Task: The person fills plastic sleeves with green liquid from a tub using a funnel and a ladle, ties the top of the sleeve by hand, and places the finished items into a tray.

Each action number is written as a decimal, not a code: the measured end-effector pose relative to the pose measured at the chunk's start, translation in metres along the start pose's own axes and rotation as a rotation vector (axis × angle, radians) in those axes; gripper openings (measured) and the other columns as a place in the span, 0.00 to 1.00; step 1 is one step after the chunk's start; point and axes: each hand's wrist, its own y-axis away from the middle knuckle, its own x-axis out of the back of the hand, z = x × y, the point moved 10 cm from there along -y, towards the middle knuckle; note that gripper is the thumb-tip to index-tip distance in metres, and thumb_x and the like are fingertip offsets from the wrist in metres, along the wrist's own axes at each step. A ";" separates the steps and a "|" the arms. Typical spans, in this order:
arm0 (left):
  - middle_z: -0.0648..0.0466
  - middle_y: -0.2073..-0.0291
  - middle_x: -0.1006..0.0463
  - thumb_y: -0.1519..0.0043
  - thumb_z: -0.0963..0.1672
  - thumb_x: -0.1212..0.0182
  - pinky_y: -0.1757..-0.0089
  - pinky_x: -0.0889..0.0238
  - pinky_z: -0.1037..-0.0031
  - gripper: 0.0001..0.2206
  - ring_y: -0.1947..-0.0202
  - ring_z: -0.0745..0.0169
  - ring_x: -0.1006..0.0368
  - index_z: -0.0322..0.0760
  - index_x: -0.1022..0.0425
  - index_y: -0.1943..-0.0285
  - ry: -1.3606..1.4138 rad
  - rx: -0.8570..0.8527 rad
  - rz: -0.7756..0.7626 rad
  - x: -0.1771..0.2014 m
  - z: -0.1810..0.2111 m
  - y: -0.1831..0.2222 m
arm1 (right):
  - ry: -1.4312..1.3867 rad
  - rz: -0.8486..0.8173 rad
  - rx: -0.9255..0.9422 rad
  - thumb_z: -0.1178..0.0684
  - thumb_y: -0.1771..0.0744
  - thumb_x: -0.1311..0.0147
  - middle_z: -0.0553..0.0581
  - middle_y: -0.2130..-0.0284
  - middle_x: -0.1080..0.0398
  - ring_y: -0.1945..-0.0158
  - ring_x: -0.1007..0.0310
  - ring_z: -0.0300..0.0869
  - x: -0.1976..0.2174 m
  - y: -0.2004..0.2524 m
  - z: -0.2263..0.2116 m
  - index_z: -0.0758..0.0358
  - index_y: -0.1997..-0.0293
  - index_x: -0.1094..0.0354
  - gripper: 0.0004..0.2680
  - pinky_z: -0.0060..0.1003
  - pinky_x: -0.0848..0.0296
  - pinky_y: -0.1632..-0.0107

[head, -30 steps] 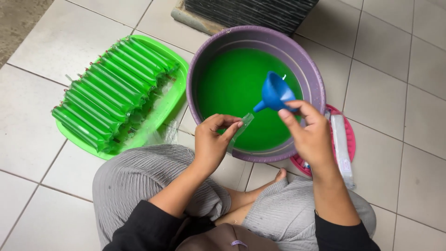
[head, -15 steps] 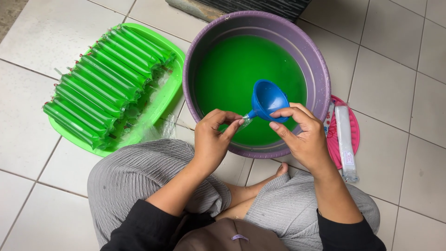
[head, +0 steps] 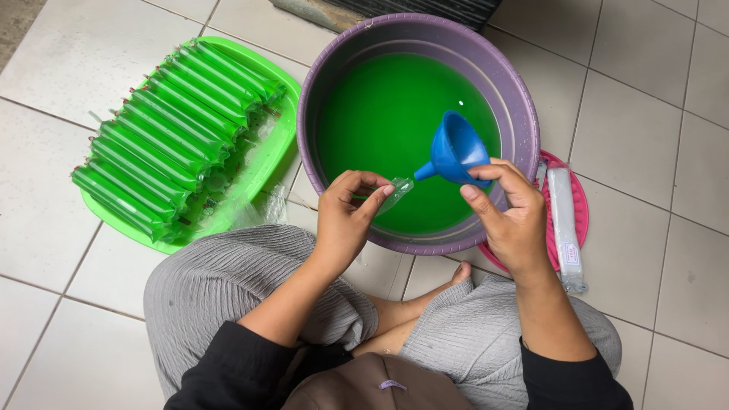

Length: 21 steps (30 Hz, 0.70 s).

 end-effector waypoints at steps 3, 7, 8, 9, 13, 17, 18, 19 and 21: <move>0.49 0.68 0.20 0.40 0.43 0.29 0.63 0.25 0.69 0.05 0.64 0.54 0.19 0.37 0.18 0.61 0.009 0.003 -0.018 -0.003 -0.001 0.000 | 0.026 -0.019 0.003 0.56 0.32 0.39 0.64 0.58 0.27 0.53 0.26 0.50 -0.007 0.002 0.006 0.68 0.56 0.26 0.06 0.48 0.33 0.43; 0.48 0.69 0.21 0.40 0.43 0.30 0.64 0.25 0.68 0.05 0.64 0.54 0.19 0.37 0.18 0.61 0.009 -0.002 -0.018 -0.003 -0.002 0.000 | 0.077 -0.054 0.020 0.55 0.32 0.38 0.63 0.58 0.26 0.51 0.25 0.56 -0.012 0.002 0.002 0.65 0.55 0.25 0.06 0.50 0.35 0.41; 0.48 0.69 0.21 0.39 0.43 0.30 0.65 0.25 0.69 0.05 0.64 0.54 0.20 0.37 0.18 0.61 0.005 0.002 -0.021 -0.004 -0.004 0.000 | 0.071 -0.075 0.015 0.54 0.32 0.38 0.62 0.58 0.25 0.51 0.24 0.56 -0.014 0.002 0.003 0.63 0.56 0.25 0.06 0.50 0.35 0.41; 0.49 0.70 0.21 0.39 0.43 0.30 0.65 0.26 0.69 0.05 0.65 0.55 0.20 0.37 0.18 0.61 0.000 0.006 -0.024 -0.004 -0.005 -0.001 | 0.064 -0.096 0.012 0.53 0.33 0.38 0.60 0.59 0.24 0.50 0.24 0.55 -0.016 0.002 0.003 0.62 0.57 0.25 0.06 0.50 0.36 0.40; 0.48 0.70 0.20 0.39 0.43 0.31 0.66 0.26 0.69 0.05 0.66 0.55 0.20 0.36 0.18 0.61 -0.007 0.030 -0.026 -0.007 -0.012 0.000 | 0.075 -0.101 0.034 0.52 0.33 0.38 0.58 0.60 0.24 0.49 0.24 0.55 -0.017 0.002 0.000 0.61 0.57 0.24 0.05 0.49 0.37 0.39; 0.48 0.71 0.19 0.39 0.44 0.31 0.67 0.27 0.71 0.06 0.66 0.60 0.21 0.36 0.19 0.59 0.022 0.063 -0.047 -0.011 -0.016 0.001 | 0.147 -0.101 0.082 0.51 0.33 0.37 0.55 0.61 0.23 0.47 0.25 0.52 -0.017 0.001 -0.009 0.58 0.58 0.24 0.05 0.47 0.40 0.37; 0.48 0.71 0.18 0.38 0.44 0.31 0.66 0.27 0.72 0.06 0.65 0.61 0.21 0.36 0.19 0.59 0.037 0.069 -0.054 -0.011 -0.015 0.001 | 0.156 -0.118 0.086 0.50 0.33 0.36 0.53 0.62 0.23 0.47 0.24 0.51 -0.019 0.001 -0.009 0.57 0.58 0.24 0.05 0.46 0.40 0.37; 0.48 0.71 0.18 0.38 0.44 0.31 0.66 0.27 0.72 0.06 0.65 0.61 0.21 0.36 0.19 0.59 0.037 0.067 -0.056 -0.012 -0.015 0.001 | 0.156 -0.115 0.086 0.50 0.33 0.36 0.53 0.62 0.23 0.47 0.24 0.51 -0.021 0.002 -0.008 0.57 0.58 0.24 0.05 0.46 0.40 0.37; 0.48 0.70 0.17 0.38 0.44 0.31 0.65 0.27 0.73 0.06 0.64 0.61 0.21 0.37 0.19 0.58 0.049 0.072 -0.075 -0.014 -0.015 0.001 | 0.160 -0.124 0.073 0.50 0.33 0.36 0.54 0.63 0.22 0.47 0.24 0.53 -0.026 0.002 -0.005 0.58 0.59 0.24 0.06 0.48 0.40 0.37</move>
